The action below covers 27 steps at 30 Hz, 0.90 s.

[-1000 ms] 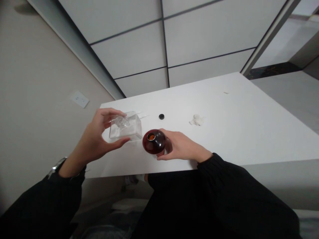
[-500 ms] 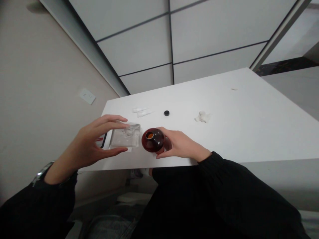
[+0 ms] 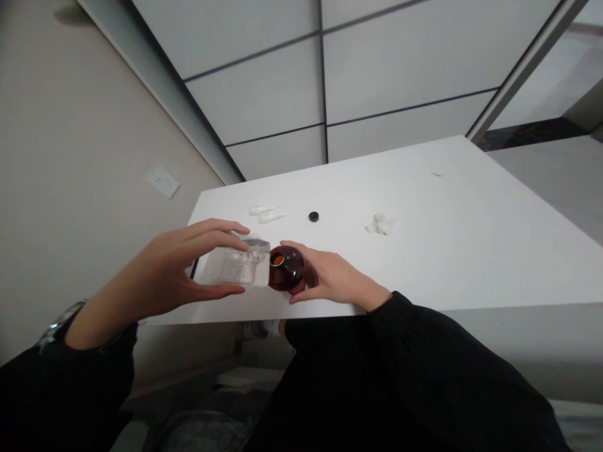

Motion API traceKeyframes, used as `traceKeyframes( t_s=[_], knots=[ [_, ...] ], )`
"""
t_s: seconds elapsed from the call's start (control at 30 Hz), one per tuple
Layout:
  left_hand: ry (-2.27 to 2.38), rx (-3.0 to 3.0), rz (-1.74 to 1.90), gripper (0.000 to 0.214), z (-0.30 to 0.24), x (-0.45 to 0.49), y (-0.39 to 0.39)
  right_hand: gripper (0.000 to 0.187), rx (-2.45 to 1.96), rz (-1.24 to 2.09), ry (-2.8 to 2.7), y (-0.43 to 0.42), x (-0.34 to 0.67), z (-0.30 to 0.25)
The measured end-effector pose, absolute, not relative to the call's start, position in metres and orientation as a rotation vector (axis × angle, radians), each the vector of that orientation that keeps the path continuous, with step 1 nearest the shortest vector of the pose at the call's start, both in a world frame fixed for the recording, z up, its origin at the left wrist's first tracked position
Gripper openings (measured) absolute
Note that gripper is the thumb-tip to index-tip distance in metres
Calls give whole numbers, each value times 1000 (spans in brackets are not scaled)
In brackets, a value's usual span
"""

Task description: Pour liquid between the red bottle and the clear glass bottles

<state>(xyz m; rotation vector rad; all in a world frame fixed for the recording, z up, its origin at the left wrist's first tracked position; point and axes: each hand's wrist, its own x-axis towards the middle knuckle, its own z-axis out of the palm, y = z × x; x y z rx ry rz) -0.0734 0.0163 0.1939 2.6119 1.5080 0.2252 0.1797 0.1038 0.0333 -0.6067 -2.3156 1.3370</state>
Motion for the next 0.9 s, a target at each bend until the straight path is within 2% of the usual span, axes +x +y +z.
traceKeyframes(
  t_s=[0.9],
  knots=[
    [1493,2788,-99,33,219,-55,27,102,-606,1309,-2306,103,180,34]
  ],
)
